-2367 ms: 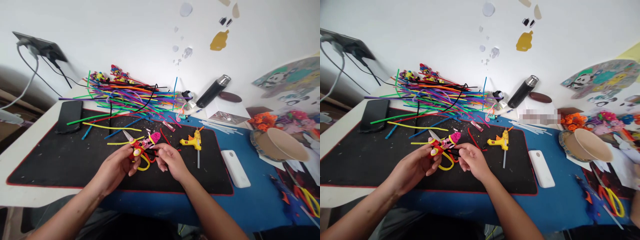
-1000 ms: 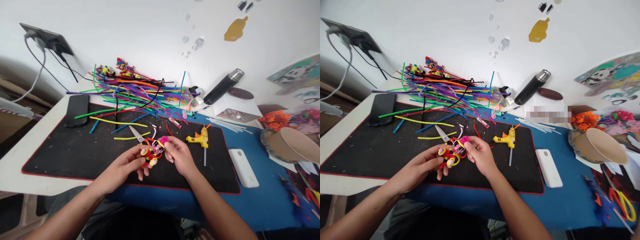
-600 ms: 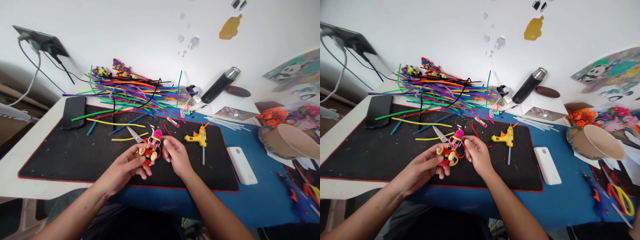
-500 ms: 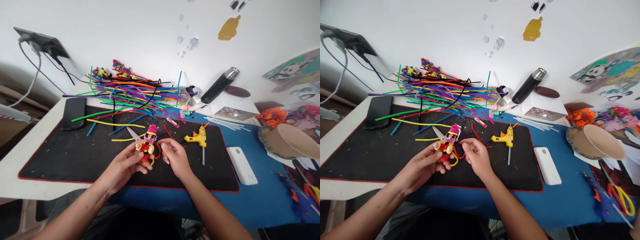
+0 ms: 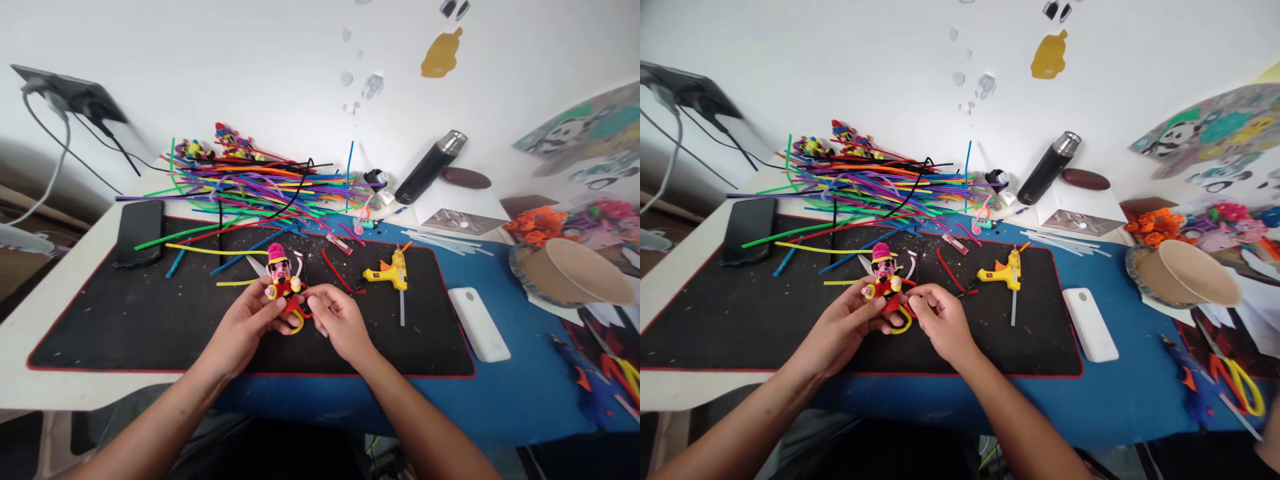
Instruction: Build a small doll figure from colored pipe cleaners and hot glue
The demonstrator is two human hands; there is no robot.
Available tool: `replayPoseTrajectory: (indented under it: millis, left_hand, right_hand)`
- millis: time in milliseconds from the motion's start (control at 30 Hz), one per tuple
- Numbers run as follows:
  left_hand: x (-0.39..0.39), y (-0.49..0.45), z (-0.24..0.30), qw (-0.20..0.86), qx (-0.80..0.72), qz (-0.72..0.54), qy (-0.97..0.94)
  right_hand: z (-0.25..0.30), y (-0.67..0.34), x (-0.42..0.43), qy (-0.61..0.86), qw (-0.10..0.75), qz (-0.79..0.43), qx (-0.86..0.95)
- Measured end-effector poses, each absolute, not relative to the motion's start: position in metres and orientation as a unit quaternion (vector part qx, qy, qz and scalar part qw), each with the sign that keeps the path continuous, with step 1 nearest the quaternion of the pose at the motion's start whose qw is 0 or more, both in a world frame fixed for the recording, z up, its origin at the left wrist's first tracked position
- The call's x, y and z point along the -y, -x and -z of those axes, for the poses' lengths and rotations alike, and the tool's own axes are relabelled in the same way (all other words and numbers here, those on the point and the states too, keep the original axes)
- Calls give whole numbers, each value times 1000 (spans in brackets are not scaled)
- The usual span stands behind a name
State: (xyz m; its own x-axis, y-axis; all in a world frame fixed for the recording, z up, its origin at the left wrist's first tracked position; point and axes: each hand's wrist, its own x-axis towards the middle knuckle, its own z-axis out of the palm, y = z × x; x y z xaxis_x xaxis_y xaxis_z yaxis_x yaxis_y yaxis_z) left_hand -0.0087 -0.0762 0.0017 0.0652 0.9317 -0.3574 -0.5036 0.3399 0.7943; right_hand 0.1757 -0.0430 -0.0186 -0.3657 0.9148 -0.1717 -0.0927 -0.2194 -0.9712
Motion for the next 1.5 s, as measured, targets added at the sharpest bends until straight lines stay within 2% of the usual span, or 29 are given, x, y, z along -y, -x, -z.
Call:
replayPoseTrajectory:
  millis: [567,800,1100,1233,1500]
  left_hand:
    - [73,6,-4,609,-484,-566,-272]
    - [79,1,7,597,-476,-554,-330]
    - [80,11,8,603,-493,-503,-374]
    - [81,18,6,521,-555,-500,-413]
    - [89,22,6,234,-631,-464,-577]
  right_hand:
    - [18,-166,45,393,349,-693,493]
    - [15,-150,45,360,344,-727,473]
    - [17,-157,44,397,341,-698,489]
    - [17,-160,43,403,346,-688,494]
    - [18,-156,44,405,350,-682,499]
